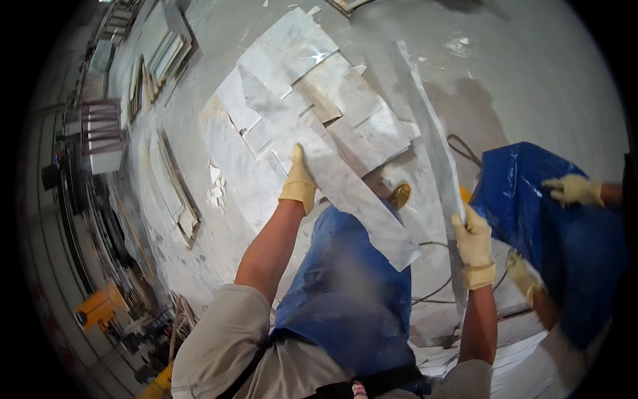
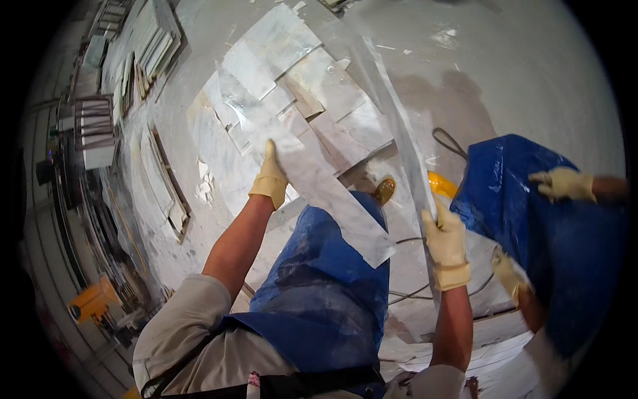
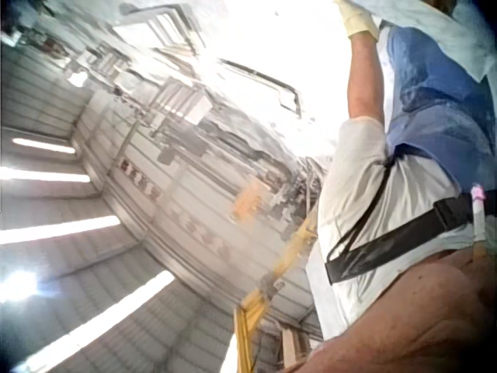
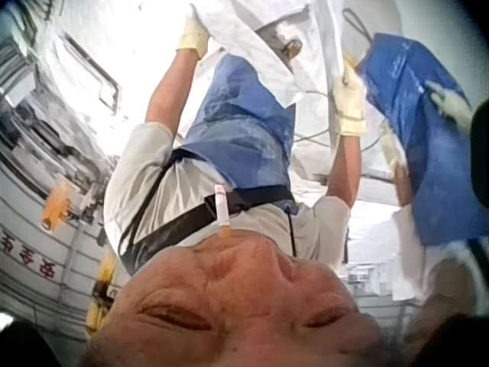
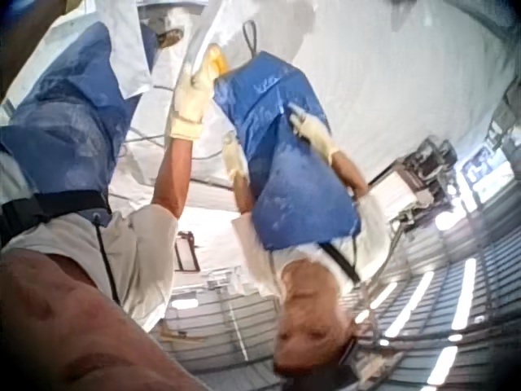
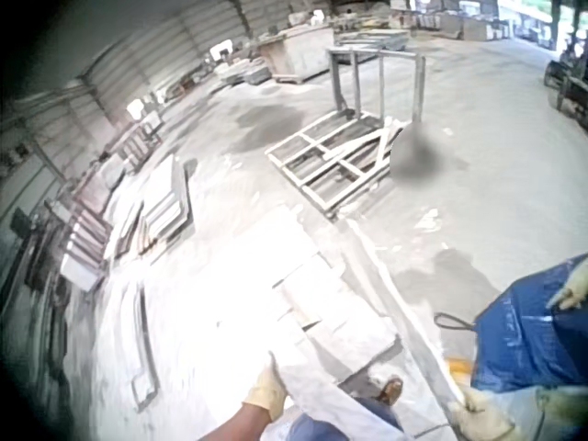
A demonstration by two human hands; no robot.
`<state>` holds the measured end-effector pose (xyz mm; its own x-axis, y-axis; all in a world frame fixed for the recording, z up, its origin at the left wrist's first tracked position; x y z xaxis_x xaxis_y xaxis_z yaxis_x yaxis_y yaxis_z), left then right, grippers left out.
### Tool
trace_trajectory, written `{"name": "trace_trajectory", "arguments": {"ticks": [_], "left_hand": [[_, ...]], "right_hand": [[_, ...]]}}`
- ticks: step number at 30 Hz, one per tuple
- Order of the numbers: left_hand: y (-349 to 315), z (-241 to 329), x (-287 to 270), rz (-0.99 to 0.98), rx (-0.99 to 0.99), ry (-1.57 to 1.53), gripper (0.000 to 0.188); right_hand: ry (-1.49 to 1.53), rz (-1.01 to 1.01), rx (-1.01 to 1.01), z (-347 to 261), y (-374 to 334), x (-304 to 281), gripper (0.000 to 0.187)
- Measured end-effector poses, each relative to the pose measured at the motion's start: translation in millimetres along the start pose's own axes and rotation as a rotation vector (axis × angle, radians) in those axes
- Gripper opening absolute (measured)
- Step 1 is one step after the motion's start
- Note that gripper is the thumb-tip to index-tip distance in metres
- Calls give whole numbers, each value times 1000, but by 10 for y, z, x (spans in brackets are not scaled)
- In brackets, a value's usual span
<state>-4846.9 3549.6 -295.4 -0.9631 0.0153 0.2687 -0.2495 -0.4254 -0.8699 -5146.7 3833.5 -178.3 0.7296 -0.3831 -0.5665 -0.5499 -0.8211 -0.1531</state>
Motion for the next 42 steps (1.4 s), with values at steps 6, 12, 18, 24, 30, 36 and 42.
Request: {"name": "trace_trajectory", "arguments": {"ticks": [6, 12, 18, 24, 30, 36, 42], "left_hand": [[1030, 52, -229, 96, -51, 23, 82], [2402, -119, -388, 110, -38, -18, 83], [3448, -331, -640, 78, 23, -60, 80], [4250, -597, -889, 231, 62, 44, 82], [4729, -551, -980, 341, 74, 233, 88], [5014, -544, -1012, 388, 23, 227, 87], [5089, -630, -1059, 336, 22, 231, 87]], "right_hand": [[-125, -153, 113, 553, 154, 793, 38], [-86, -161, 160, 1078, 445, 1578, 36], [-50, -244, 307, 1283, 790, 2045, 36], [21, -254, 407, 1480, 882, 2301, 35], [32, -251, 395, 1734, 960, 2509, 36], [-9, -314, 379, 1913, 1157, 2599, 37], [-81, -358, 455, 1980, 1320, 2646, 39]]}}
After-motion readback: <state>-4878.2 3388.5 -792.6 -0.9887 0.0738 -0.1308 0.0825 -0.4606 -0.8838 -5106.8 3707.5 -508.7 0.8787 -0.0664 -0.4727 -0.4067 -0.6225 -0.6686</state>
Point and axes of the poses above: each hand's wrist, its own y-axis towards the middle knuckle, its own x-axis out of the palm, z = x × y, the point moved 2 cm from there along y, towards the middle knuckle, and after that the axes turned 8 degrees about -x, right-handed, at the moved point
